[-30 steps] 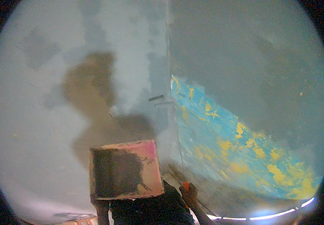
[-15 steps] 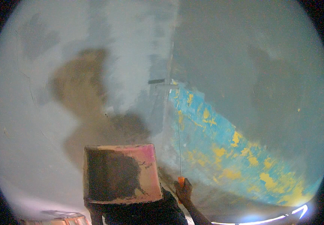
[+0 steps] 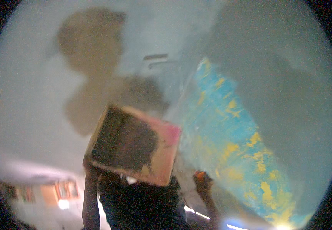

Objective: The person paints a ceiling and the upper section of a wall using a paint roller while holding a paint tray by hand.

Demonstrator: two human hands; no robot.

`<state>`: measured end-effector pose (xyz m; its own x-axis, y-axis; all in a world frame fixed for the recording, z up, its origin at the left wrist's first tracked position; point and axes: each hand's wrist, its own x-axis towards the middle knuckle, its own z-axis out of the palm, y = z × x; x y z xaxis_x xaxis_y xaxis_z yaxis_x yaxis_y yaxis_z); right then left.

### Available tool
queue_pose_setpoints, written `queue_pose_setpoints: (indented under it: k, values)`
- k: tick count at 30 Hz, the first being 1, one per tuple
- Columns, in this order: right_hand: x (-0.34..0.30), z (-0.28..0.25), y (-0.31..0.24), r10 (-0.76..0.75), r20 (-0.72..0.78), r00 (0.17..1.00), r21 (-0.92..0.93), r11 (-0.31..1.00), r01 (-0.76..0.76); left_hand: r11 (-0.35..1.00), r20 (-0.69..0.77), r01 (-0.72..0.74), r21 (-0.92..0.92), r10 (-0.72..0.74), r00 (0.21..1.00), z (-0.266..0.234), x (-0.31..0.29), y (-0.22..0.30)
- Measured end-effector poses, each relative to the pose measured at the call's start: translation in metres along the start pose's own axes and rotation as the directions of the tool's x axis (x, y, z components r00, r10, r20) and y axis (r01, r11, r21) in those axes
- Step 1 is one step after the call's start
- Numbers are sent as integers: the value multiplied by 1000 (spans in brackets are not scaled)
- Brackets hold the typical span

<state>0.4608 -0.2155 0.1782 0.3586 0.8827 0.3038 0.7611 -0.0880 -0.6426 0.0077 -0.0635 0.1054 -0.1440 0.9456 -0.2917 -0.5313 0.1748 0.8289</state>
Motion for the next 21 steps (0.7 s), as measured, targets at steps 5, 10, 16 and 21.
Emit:
queue_pose_setpoints:
  k: [5,10,16,21]
  values:
    - [-19,-67,45,115,154,981,-64,992,-107,979,47,96,-177,-89,995,64,5,30]
    - [2,-100,13,228,362,904,-33,972,-232,948,129,176,-265,-146,981,58,19,31]
    - [43,-107,3,45,530,847,-222,971,87,960,200,127,-248,-77,977,40,23,11]
    - [74,-104,1,17,605,796,-254,952,173,972,115,148,-185,-128,985,44,23,10]
